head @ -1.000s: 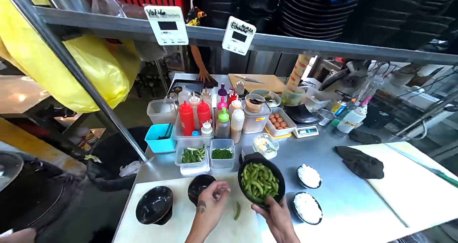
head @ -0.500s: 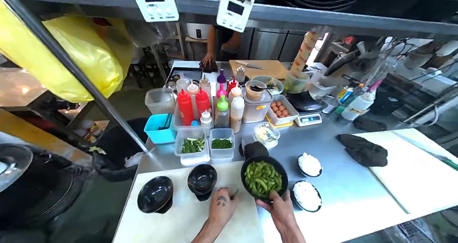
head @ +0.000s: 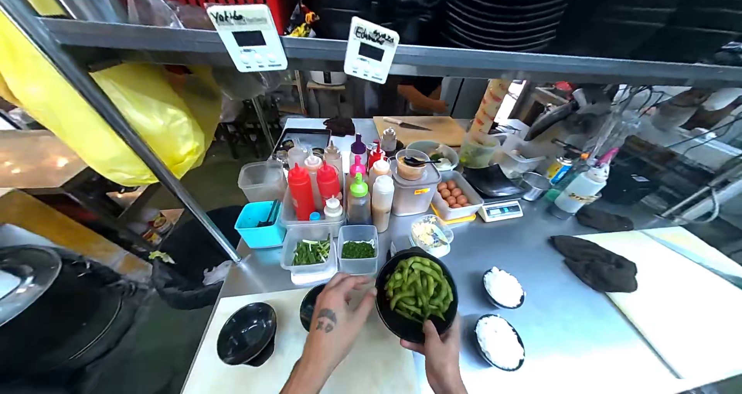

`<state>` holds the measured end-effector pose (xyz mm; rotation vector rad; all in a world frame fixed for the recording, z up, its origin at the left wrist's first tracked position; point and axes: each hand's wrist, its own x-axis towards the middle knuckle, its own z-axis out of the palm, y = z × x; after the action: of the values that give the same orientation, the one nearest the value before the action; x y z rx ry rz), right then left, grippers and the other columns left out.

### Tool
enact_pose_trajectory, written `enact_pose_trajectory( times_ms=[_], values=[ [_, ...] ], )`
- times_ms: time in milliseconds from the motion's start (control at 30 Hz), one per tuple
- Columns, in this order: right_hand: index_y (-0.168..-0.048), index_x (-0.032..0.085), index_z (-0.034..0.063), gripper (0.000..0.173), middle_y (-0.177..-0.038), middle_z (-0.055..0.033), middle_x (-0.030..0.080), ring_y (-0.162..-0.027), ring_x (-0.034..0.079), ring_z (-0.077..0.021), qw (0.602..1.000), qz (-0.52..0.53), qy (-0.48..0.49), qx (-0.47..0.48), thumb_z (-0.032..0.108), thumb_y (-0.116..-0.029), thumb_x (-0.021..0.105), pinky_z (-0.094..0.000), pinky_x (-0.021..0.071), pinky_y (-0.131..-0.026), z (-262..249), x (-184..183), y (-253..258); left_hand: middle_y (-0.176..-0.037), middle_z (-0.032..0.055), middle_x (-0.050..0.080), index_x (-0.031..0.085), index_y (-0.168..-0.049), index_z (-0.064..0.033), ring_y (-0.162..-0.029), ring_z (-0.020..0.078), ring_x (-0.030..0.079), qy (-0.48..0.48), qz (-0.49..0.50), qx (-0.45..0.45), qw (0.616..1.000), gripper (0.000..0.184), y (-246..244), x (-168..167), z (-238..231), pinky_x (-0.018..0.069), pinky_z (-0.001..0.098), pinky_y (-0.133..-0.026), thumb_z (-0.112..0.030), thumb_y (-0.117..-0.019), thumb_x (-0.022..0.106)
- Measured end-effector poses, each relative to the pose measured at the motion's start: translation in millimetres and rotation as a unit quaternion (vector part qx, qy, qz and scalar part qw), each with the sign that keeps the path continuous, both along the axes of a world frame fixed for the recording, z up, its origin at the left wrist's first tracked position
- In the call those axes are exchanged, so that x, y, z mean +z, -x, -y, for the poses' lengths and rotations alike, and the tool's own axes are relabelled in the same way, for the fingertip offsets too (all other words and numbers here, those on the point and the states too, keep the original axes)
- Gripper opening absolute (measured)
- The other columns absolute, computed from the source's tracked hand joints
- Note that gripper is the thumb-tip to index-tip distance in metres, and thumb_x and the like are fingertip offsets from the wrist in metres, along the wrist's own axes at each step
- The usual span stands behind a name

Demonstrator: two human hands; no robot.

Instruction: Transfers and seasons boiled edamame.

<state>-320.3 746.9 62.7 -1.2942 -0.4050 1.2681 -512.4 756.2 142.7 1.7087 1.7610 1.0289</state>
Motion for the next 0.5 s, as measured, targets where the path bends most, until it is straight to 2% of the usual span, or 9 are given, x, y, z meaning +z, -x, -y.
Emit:
enact_pose_trajectory(
  times_ms=[33,133,233,333,500],
  values=[
    [-0.159,0.017,0.0154,0.071,-0.124,-0.0305,0.057,-0.072,0.072,-0.0433,0.999,-0.019,0.037,0.014,-0.011,-0.0997,0.046,-0.0540,0.0616,-0.048,-4,1,-1,-0.102,0.0024,0.069,0.077,-0.110,-0.0131,-0.080,0.0102,0.064,-0.020,0.006,0.019,1.000,0.029,8,-3,5,0.0551,0.0278,-0.070,-0.035,-0.0939,0.066],
    [-0.158,0.016,0.0173,0.070,-0.125,-0.0316,0.054,-0.076,0.071,-0.0445,0.993,-0.055,0.099,0.037,-0.010,-0.1008,0.046,-0.0537,0.0616,-0.050,-9,8,-2,-0.096,0.0011,0.068,0.077,-0.106,-0.0120,-0.075,0.0060,0.062,-0.041,0.024,0.055,0.997,0.029,25,-10,19,0.0526,0.0219,-0.066,-0.034,-0.0922,0.066],
    [-0.161,0.014,0.0164,0.073,-0.127,-0.0305,0.056,-0.072,0.073,-0.0429,0.999,-0.006,0.024,0.042,-0.011,-0.1002,0.046,-0.0541,0.0622,-0.049,-5,19,3,-0.099,0.0028,0.069,0.076,-0.107,-0.0106,-0.076,0.0064,0.063,-0.010,0.049,0.072,0.996,0.027,31,-20,32,0.0543,0.0218,-0.067,-0.032,-0.0929,0.066],
    [-0.161,0.014,0.0127,0.078,-0.130,-0.0279,0.056,-0.070,0.074,-0.0391,0.995,0.063,-0.071,0.038,-0.011,-0.0939,0.046,-0.0531,0.0633,-0.048,-13,4,4,-0.097,0.0018,0.069,0.076,-0.107,-0.0111,-0.074,0.0055,0.063,0.011,0.077,0.073,0.994,0.026,29,-30,39,0.0537,0.0209,-0.065,-0.031,-0.0930,0.066],
    [-0.160,0.013,0.0178,0.074,-0.128,-0.0312,0.053,-0.076,0.072,-0.0442,0.996,-0.015,0.049,0.071,-0.012,-0.1000,0.044,-0.0542,0.0623,-0.051,-23,9,4,-0.101,0.0047,0.070,0.075,-0.110,-0.0085,-0.079,0.0096,0.065,0.042,0.120,0.056,0.990,0.028,24,-36,43,0.0562,0.0256,-0.071,-0.030,-0.0953,0.065]
  ],
)
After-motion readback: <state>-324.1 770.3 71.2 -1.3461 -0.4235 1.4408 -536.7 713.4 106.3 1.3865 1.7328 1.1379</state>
